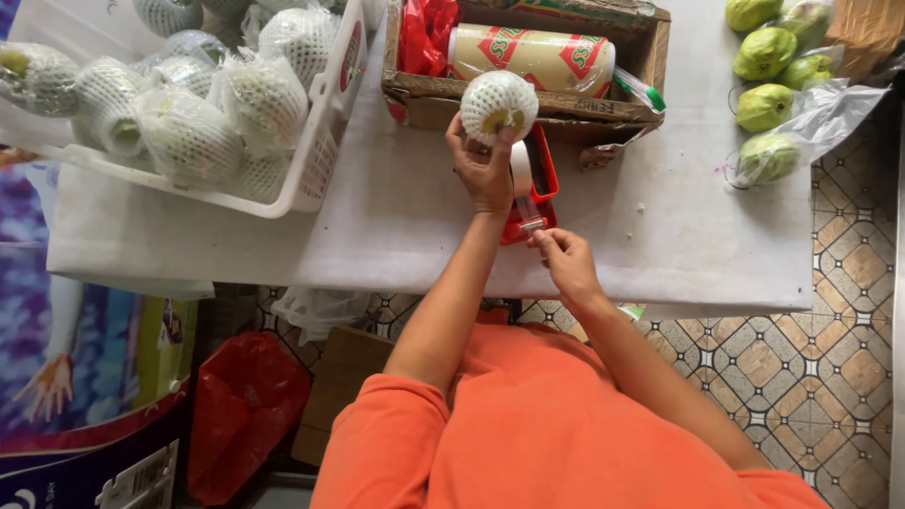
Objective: Packaging guavas by putting them in foam nets and plastic bags, then sealing with tape
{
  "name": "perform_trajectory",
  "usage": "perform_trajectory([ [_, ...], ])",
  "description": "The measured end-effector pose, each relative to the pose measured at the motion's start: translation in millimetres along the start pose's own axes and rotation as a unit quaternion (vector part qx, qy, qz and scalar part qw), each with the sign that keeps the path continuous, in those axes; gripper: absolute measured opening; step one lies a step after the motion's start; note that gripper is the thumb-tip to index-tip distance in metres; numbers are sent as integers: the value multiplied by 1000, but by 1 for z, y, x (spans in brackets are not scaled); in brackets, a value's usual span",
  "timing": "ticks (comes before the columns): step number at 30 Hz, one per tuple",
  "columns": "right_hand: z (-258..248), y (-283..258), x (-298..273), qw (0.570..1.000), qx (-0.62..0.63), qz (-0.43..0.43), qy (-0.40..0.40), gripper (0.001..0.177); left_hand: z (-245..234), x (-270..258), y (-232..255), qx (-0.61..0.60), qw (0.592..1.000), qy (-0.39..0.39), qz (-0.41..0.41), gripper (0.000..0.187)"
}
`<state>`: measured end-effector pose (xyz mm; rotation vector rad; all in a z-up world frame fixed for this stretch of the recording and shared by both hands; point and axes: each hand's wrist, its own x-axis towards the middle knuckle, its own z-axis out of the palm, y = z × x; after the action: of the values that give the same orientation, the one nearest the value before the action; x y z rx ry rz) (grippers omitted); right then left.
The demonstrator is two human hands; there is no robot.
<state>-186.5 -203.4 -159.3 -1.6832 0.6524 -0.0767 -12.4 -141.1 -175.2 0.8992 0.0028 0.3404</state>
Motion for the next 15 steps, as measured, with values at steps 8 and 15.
perform_trajectory([
  [8,6,39,25,998,42,-23,-41,24,-9,6,-4,15,999,6,-40,67],
  [15,-4,52,32,980,-189,-57,-27,20,-3,12,-1,-70,990,37,-118,53],
])
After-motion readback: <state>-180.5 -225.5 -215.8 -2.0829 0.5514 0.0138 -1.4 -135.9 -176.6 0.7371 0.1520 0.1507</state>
